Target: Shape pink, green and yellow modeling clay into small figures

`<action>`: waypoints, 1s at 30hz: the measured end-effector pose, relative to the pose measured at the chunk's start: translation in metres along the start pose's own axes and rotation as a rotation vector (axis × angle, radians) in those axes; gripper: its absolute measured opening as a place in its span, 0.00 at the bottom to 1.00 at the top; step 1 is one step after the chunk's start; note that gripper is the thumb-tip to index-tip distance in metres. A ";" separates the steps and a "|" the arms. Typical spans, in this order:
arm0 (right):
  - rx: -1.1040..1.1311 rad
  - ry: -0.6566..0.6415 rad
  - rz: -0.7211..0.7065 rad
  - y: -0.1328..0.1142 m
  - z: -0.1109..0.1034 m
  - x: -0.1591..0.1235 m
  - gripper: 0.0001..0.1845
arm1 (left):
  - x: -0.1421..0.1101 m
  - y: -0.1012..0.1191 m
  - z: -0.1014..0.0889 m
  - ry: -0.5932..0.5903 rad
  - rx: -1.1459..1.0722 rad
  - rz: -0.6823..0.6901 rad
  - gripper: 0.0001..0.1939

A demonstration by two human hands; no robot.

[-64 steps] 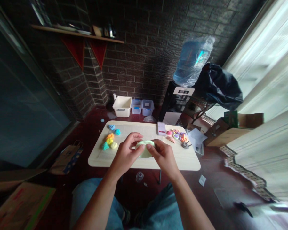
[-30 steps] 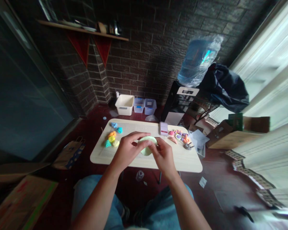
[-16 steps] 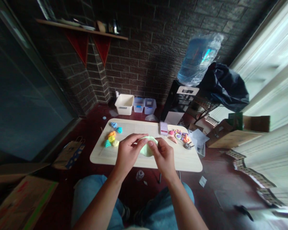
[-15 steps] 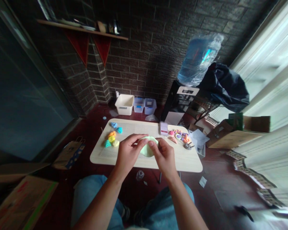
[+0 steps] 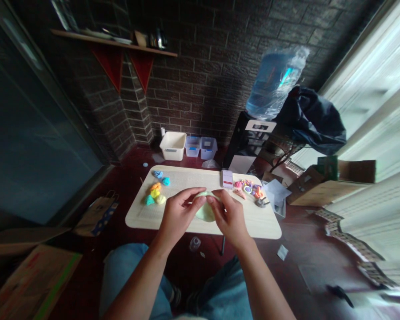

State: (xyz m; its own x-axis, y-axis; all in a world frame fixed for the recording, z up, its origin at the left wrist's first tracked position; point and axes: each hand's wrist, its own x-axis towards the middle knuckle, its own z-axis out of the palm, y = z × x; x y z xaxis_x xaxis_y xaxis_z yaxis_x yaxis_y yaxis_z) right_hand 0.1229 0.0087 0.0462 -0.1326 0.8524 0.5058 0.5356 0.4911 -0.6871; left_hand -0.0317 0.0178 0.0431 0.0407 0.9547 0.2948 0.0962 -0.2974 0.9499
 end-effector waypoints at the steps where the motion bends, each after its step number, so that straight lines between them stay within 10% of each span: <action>1: 0.043 -0.011 0.030 0.000 -0.001 0.000 0.09 | 0.000 0.001 0.000 -0.002 0.009 0.005 0.16; 23: 0.473 0.047 0.305 -0.010 0.026 0.013 0.15 | 0.013 0.004 -0.014 0.154 0.256 0.135 0.12; 30: 0.345 0.085 0.293 -0.012 0.037 0.021 0.15 | 0.026 0.000 -0.035 -0.001 0.112 0.083 0.15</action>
State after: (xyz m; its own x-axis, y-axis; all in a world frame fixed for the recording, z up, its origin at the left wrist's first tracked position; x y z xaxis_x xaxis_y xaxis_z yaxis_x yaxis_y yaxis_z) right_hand 0.0830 0.0272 0.0452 0.0592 0.9537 0.2950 0.2293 0.2746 -0.9338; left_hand -0.0652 0.0429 0.0546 0.0544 0.9266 0.3721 0.2030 -0.3752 0.9044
